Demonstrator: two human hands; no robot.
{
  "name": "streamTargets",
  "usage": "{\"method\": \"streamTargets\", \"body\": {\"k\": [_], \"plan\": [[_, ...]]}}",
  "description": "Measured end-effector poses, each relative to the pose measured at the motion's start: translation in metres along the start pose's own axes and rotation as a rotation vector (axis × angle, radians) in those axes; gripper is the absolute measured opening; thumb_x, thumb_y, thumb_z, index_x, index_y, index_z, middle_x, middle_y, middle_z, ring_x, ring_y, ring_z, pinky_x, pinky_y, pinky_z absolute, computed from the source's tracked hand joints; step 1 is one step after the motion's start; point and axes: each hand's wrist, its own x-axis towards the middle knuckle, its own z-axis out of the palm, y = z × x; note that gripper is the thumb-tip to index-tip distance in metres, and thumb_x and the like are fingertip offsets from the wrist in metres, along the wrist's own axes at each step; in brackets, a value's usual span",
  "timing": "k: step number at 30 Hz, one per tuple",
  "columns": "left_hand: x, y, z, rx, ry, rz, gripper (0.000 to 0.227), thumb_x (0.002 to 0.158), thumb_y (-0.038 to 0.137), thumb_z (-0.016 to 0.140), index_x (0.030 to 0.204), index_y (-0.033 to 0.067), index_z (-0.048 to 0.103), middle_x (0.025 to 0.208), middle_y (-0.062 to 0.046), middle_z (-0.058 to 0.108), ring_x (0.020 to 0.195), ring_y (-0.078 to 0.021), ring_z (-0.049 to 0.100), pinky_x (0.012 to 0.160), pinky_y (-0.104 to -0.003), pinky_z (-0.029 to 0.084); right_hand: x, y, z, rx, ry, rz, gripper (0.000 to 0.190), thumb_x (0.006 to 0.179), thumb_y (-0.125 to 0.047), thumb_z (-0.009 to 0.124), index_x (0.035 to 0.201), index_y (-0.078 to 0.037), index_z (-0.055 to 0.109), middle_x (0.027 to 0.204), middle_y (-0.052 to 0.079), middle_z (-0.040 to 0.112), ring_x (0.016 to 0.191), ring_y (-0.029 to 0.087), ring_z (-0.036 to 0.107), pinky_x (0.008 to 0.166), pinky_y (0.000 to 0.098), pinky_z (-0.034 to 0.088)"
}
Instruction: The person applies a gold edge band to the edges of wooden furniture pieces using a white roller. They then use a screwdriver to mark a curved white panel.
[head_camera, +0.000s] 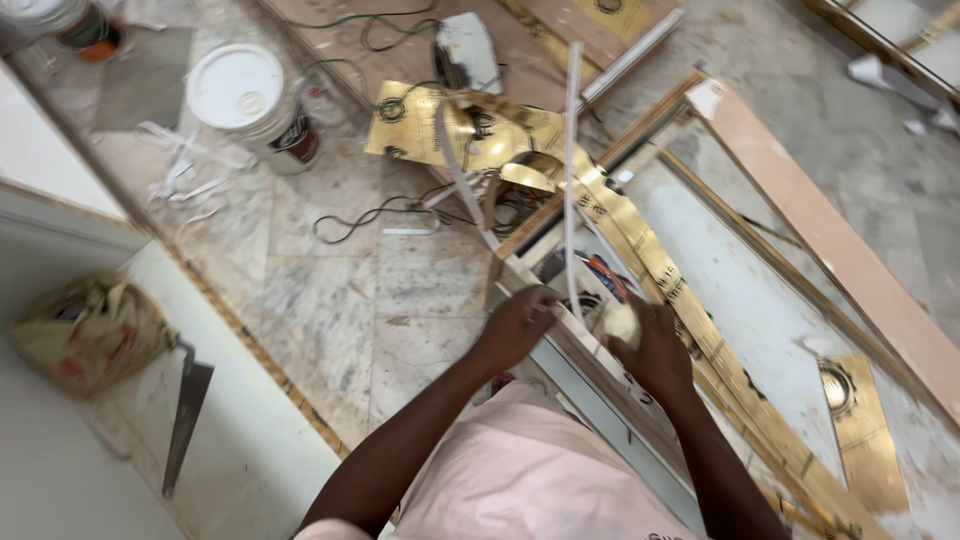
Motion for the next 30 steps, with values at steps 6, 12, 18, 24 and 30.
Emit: {"method": "streamTargets", "body": {"k": [6, 12, 18, 24, 30], "plan": [[0.0, -0.015, 0.022, 0.059, -0.03, 0.05, 0.042, 0.1, 0.042, 0.061, 0.119, 0.0043, 0.067, 0.11, -0.016, 0.071, 0.104, -0.0272, 0.071, 0.088, -0.041, 0.055, 0.015, 0.02, 0.023, 0.125, 0.067, -0.185, 0.073, 0.082, -0.045, 0.082, 0.14, -0.01, 0.056, 0.133, 0.018, 0.063, 0.121, 0.034, 0.063, 0.099, 0.0441, 0.052], [0.007, -0.011, 0.026, -0.185, -0.044, -0.014, 0.058, 0.101, 0.053, 0.056, 0.131, 0.0033, 0.059, 0.11, -0.014, 0.071, 0.099, -0.0241, 0.072, 0.087, -0.038, 0.056, -0.005, -0.021, -0.016, 0.396, 0.346, -0.487, 0.068, 0.08, -0.013, 0.081, 0.143, -0.007, 0.057, 0.14, 0.022, 0.054, 0.128, 0.037, 0.059, 0.102, 0.0423, 0.053], [0.01, 0.004, 0.011, -0.909, -0.161, -0.313, 0.07, 0.101, 0.066, 0.042, 0.142, 0.0089, 0.046, 0.113, -0.01, 0.066, 0.087, -0.0214, 0.068, 0.077, -0.041, 0.062, -0.014, -0.083, -0.038, 0.494, 0.208, -0.63, 0.079, 0.079, -0.011, 0.079, 0.149, -0.001, 0.044, 0.15, 0.021, 0.052, 0.128, 0.029, 0.058, 0.096, 0.0385, 0.052], [-0.013, -0.002, -0.031, -0.955, 0.105, -0.307, 0.06, 0.103, 0.054, 0.049, 0.145, 0.011, 0.048, 0.125, -0.014, 0.063, 0.103, -0.0206, 0.067, 0.082, -0.039, 0.06, -0.006, -0.147, -0.002, 0.748, -0.017, -0.576, 0.065, 0.097, -0.016, 0.067, 0.154, 0.0, 0.039, 0.142, 0.02, 0.054, 0.128, 0.03, 0.057, 0.103, 0.0405, 0.05], [-0.046, -0.013, -0.095, -0.614, 0.28, -0.023, 0.051, 0.107, 0.048, 0.054, 0.137, 0.0077, 0.06, 0.136, -0.009, 0.063, 0.128, -0.0174, 0.058, 0.11, -0.038, 0.045, 0.039, -0.188, 0.063, 1.513, -0.691, 0.208, 0.055, 0.102, -0.049, 0.04, 0.139, -0.009, 0.05, 0.126, 0.015, 0.064, 0.11, 0.032, 0.066, 0.089, 0.0522, 0.058]]}}
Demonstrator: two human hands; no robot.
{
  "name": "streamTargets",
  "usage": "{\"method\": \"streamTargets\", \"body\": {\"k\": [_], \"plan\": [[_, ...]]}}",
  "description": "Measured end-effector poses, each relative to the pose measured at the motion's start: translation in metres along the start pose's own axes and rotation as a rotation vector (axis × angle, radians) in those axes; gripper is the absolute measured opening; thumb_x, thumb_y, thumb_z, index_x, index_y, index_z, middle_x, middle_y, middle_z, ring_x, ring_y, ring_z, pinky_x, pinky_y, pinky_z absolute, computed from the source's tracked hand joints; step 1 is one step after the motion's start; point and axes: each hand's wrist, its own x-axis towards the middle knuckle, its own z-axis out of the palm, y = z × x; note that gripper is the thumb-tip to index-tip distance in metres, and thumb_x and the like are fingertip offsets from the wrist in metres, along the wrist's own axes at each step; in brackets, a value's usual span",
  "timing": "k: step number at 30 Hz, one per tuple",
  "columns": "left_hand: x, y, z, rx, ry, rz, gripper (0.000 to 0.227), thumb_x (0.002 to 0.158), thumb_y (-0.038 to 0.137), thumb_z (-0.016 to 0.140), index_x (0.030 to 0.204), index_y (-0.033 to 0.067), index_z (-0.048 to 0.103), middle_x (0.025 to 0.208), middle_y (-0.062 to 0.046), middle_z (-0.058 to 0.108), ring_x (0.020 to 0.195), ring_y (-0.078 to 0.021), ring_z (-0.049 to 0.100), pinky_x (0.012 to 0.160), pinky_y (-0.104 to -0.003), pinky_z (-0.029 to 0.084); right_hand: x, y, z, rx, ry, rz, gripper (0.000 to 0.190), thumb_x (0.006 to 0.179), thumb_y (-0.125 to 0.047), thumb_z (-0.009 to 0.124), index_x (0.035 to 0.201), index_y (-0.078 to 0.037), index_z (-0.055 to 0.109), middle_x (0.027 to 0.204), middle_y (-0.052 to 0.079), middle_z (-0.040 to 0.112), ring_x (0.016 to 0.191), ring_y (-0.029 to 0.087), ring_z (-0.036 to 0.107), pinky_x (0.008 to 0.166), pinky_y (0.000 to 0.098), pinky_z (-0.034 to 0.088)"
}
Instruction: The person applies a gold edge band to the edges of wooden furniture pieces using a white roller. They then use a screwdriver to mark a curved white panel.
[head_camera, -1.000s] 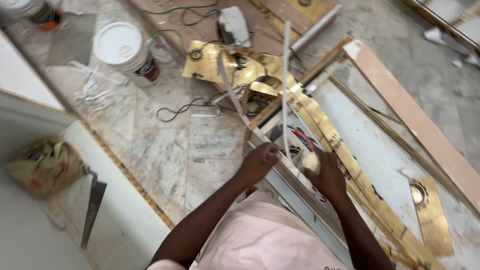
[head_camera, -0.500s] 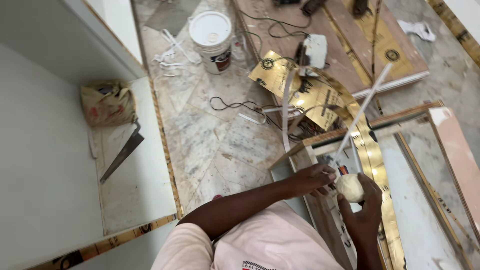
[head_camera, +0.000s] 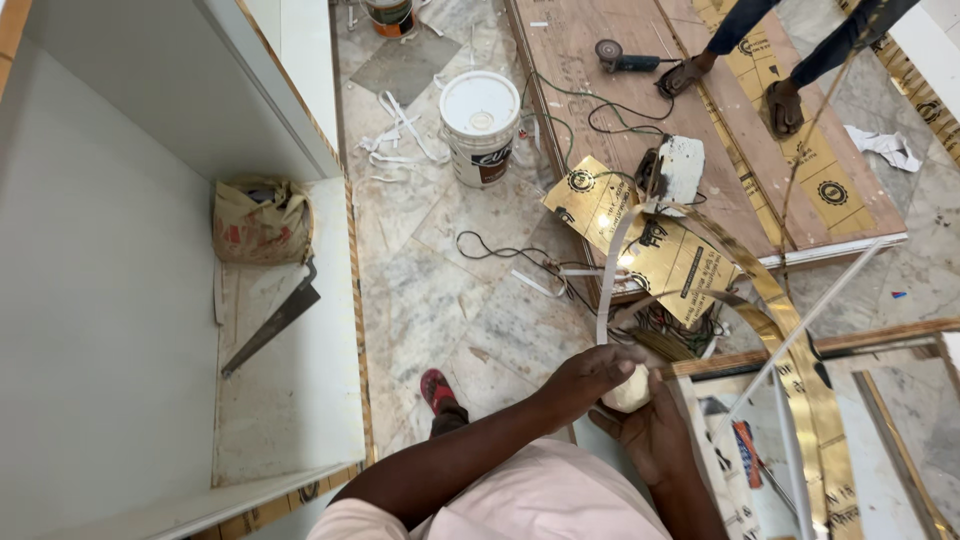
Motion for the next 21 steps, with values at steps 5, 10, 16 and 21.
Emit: {"method": "streamTargets", "body": {"k": [5, 10, 16, 21], "plan": [[0.006, 0.029, -0.095, -0.052, 0.096, 0.012, 0.049, 0.104, 0.051, 0.056, 0.126, 0.0077, 0.065, 0.129, -0.01, 0.067, 0.122, -0.0193, 0.062, 0.104, -0.037, 0.05, 0.129, 0.02, -0.012, 0.21, -0.072, 0.009, 0.054, 0.109, -0.055, 0.04, 0.135, -0.01, 0.057, 0.117, 0.016, 0.069, 0.096, 0.033, 0.07, 0.073, 0.0389, 0.06], [0.001, 0.078, -0.205, -0.131, 0.22, -0.074, 0.057, 0.1, 0.055, 0.056, 0.128, 0.0058, 0.061, 0.127, -0.006, 0.067, 0.117, -0.0222, 0.065, 0.094, -0.038, 0.053, 0.215, -0.022, 0.04, 0.22, 0.157, -0.178, 0.05, 0.109, -0.049, 0.038, 0.134, -0.011, 0.055, 0.123, 0.014, 0.067, 0.097, 0.032, 0.068, 0.067, 0.0369, 0.057], [0.01, 0.124, -0.292, -0.496, 0.288, -0.294, 0.069, 0.093, 0.066, 0.045, 0.142, 0.0165, 0.049, 0.127, -0.006, 0.066, 0.11, -0.0302, 0.068, 0.084, -0.046, 0.06, 0.205, -0.009, 0.201, -0.215, -0.268, -0.464, 0.036, 0.113, -0.031, 0.049, 0.128, 0.001, 0.056, 0.131, 0.019, 0.062, 0.123, 0.032, 0.06, 0.102, 0.0447, 0.052], [0.026, 0.121, -0.353, -0.622, 0.219, -0.165, 0.072, 0.103, 0.067, 0.042, 0.146, 0.0111, 0.052, 0.13, -0.02, 0.061, 0.101, -0.0338, 0.07, 0.069, -0.042, 0.056, 0.235, 0.01, 0.322, -0.669, -0.356, -0.466, 0.046, 0.102, -0.039, 0.051, 0.126, -0.002, 0.064, 0.134, 0.012, 0.067, 0.128, 0.026, 0.061, 0.107, 0.0422, 0.048]]}}
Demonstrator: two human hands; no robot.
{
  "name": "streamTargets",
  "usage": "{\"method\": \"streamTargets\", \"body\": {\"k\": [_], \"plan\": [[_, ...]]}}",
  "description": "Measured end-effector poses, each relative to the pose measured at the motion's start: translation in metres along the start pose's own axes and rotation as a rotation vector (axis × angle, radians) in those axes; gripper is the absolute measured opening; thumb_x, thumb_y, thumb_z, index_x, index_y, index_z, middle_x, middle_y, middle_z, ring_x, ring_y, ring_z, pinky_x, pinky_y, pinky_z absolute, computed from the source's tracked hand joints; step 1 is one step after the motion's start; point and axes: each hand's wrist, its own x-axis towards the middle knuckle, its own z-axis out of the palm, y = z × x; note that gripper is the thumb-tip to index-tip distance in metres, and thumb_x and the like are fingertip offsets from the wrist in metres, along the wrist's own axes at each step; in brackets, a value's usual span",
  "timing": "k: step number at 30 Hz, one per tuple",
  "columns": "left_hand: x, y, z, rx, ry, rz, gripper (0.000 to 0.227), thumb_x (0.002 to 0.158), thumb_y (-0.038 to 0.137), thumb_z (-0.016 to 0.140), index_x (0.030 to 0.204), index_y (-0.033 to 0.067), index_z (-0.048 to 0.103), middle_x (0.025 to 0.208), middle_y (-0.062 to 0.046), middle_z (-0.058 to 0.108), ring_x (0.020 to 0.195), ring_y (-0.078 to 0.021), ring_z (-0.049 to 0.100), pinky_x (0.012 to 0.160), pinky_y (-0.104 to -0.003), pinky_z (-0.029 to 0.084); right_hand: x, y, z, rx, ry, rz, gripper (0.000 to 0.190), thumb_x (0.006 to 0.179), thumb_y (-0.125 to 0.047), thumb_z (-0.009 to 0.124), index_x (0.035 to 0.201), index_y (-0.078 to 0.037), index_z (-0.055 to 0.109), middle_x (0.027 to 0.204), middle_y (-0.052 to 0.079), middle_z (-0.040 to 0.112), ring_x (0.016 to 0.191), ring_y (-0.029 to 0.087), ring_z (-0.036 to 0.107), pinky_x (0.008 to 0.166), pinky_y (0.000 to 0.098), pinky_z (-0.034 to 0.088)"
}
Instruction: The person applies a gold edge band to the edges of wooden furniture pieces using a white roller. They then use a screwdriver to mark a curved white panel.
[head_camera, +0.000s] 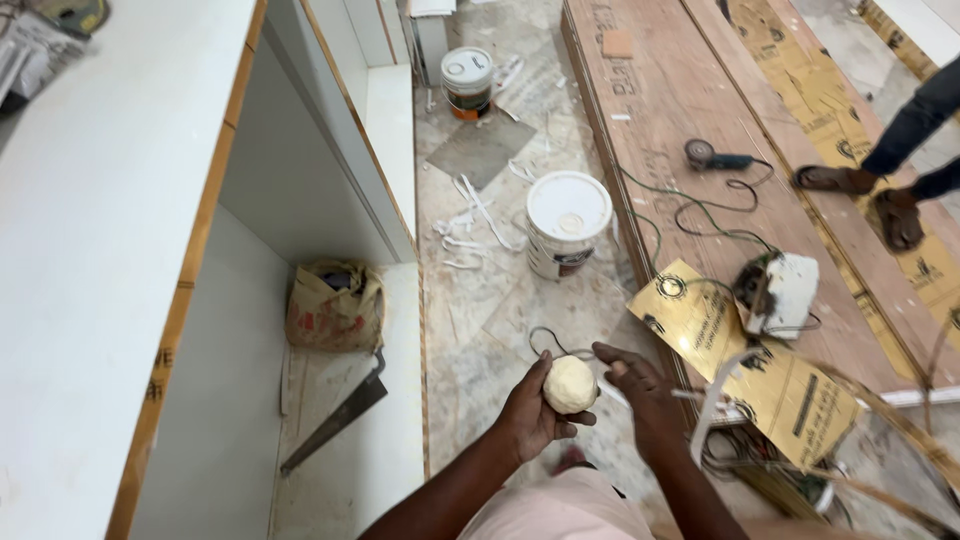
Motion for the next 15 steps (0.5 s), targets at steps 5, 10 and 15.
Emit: {"method": "streamTargets", "body": {"k": [5, 10, 15], "plan": [[0.043, 0.055, -0.021, 0.484, 0.222, 0.289, 0.054, 0.103, 0.045, 0.053, 0.147, 0.0126, 0.053, 0.14, -0.005, 0.06, 0.122, -0.0182, 0.063, 0.098, -0.032, 0.054, 0.08, 0.039, 0.043, 0.428, -0.015, 0.517, 0.051, 0.098, -0.045, 0.048, 0.136, -0.013, 0.058, 0.123, 0.013, 0.068, 0.113, 0.031, 0.065, 0.092, 0.0493, 0.057], [0.09, 0.125, -0.048, 0.457, 0.212, 0.209, 0.049, 0.103, 0.041, 0.055, 0.137, 0.0067, 0.062, 0.13, -0.02, 0.062, 0.106, -0.029, 0.059, 0.082, -0.041, 0.049, 0.194, 0.074, 0.028, 0.763, -0.203, 0.654, 0.055, 0.104, -0.051, 0.053, 0.131, -0.004, 0.054, 0.116, 0.02, 0.07, 0.107, 0.039, 0.066, 0.08, 0.0473, 0.055], [0.157, 0.222, -0.074, 0.185, 0.415, 0.279, 0.058, 0.099, 0.054, 0.049, 0.139, 0.0129, 0.056, 0.136, -0.01, 0.064, 0.125, -0.0278, 0.063, 0.094, -0.047, 0.057, 0.315, 0.007, 0.042, 0.325, -0.134, 0.338, 0.046, 0.1, -0.04, 0.054, 0.131, -0.007, 0.061, 0.126, 0.014, 0.068, 0.117, 0.03, 0.063, 0.096, 0.0481, 0.052]]}}
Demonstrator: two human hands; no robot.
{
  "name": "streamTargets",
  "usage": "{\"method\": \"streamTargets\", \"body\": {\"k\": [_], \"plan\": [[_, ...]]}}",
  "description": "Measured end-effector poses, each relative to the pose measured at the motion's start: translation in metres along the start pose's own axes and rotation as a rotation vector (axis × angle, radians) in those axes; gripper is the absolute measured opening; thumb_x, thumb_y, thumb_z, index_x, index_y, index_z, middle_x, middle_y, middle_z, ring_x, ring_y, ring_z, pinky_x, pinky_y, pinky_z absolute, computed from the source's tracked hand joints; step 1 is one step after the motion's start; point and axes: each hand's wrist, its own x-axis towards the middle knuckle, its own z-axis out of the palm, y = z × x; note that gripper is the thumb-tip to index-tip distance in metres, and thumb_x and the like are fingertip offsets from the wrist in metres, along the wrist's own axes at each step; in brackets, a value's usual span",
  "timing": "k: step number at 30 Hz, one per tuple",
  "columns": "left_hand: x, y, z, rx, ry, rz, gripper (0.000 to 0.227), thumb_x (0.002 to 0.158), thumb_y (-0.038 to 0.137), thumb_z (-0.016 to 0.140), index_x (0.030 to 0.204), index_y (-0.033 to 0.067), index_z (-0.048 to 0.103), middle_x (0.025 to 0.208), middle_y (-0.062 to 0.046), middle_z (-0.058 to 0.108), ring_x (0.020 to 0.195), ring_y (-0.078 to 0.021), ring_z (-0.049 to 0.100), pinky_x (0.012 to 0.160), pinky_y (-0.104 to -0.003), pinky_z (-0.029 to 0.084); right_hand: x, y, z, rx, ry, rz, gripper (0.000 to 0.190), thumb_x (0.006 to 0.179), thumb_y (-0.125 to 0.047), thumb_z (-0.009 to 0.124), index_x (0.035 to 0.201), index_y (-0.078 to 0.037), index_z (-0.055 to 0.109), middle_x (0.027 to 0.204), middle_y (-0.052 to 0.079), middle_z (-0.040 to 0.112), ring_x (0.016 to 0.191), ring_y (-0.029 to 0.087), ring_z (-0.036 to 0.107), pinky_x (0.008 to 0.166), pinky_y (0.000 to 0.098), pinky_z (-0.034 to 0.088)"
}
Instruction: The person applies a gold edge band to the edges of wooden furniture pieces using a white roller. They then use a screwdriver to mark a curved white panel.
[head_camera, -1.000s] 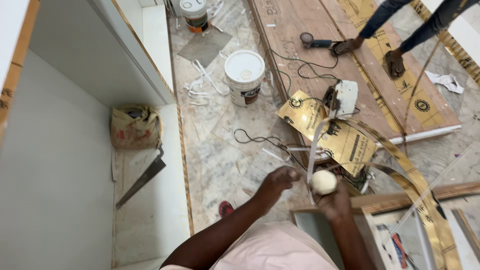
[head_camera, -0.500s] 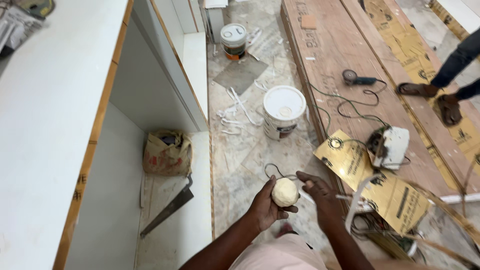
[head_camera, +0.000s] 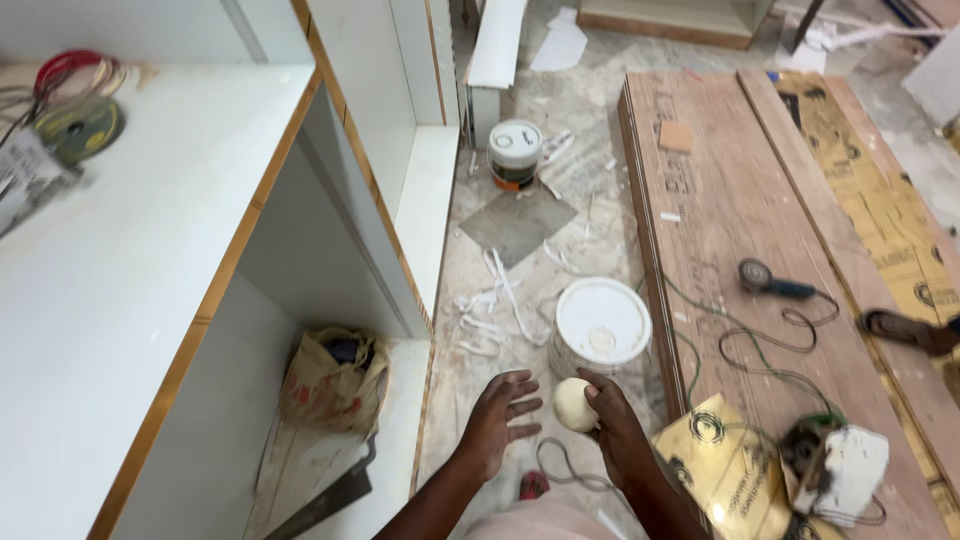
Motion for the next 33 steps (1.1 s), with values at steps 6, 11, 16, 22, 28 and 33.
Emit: {"method": "streamTargets", "body": {"k": [6, 11, 16, 22, 28, 33], "plan": [[0.085, 0.068, 0.015, -0.371, -0.08, -0.176, 0.072, 0.097, 0.067, 0.04, 0.14, 0.011, 0.055, 0.133, -0.018, 0.061, 0.115, -0.0352, 0.065, 0.083, -0.054, 0.059, 0.088, -0.101, 0.055, -0.292, -0.304, -0.406, 0.046, 0.104, -0.037, 0.056, 0.13, -0.001, 0.066, 0.137, 0.02, 0.067, 0.129, 0.029, 0.062, 0.114, 0.0424, 0.045], [0.171, 0.111, 0.011, -0.235, -0.071, 0.141, 0.067, 0.102, 0.058, 0.046, 0.144, 0.0057, 0.052, 0.139, -0.019, 0.058, 0.124, -0.0318, 0.061, 0.102, -0.047, 0.054, 0.185, -0.097, 0.085, -0.425, -0.158, -0.323, 0.06, 0.098, -0.035, 0.06, 0.148, -0.007, 0.044, 0.146, 0.013, 0.055, 0.136, 0.022, 0.051, 0.109, 0.0396, 0.044], [0.247, 0.163, 0.01, 0.167, -0.199, 0.256, 0.065, 0.1, 0.053, 0.049, 0.147, 0.0078, 0.052, 0.143, -0.004, 0.058, 0.134, -0.0163, 0.051, 0.113, -0.034, 0.038, 0.302, -0.093, 0.069, 0.214, 0.082, 0.218, 0.053, 0.097, -0.039, 0.057, 0.138, -0.005, 0.051, 0.118, 0.013, 0.067, 0.106, 0.027, 0.067, 0.09, 0.046, 0.058], [0.365, 0.226, 0.004, 0.24, -0.278, 0.135, 0.053, 0.101, 0.039, 0.061, 0.14, 0.0035, 0.054, 0.137, -0.012, 0.062, 0.127, -0.0214, 0.058, 0.107, -0.036, 0.046, 0.406, -0.13, 0.032, 0.298, 0.011, 0.116, 0.043, 0.096, -0.029, 0.061, 0.129, -0.001, 0.06, 0.115, 0.013, 0.068, 0.099, 0.025, 0.069, 0.085, 0.0432, 0.059], [0.48, 0.268, 0.012, 0.296, -0.129, 0.066, 0.06, 0.096, 0.043, 0.059, 0.143, 0.0071, 0.049, 0.138, -0.006, 0.058, 0.122, -0.0199, 0.058, 0.102, -0.04, 0.05, 0.491, -0.183, 0.027, 0.027, 0.059, -0.155, 0.043, 0.084, -0.009, 0.058, 0.124, 0.005, 0.065, 0.116, 0.018, 0.073, 0.104, 0.027, 0.071, 0.09, 0.0373, 0.058], [0.6, 0.312, 0.016, -0.092, -0.313, -0.292, 0.068, 0.097, 0.064, 0.044, 0.138, 0.0102, 0.052, 0.123, -0.009, 0.068, 0.108, -0.0249, 0.067, 0.093, -0.047, 0.056, 0.597, -0.236, 0.028, -0.63, 0.125, -0.489, 0.035, 0.085, -0.008, 0.062, 0.118, -0.003, 0.07, 0.108, 0.014, 0.078, 0.101, 0.025, 0.075, 0.089, 0.0358, 0.059]]}}
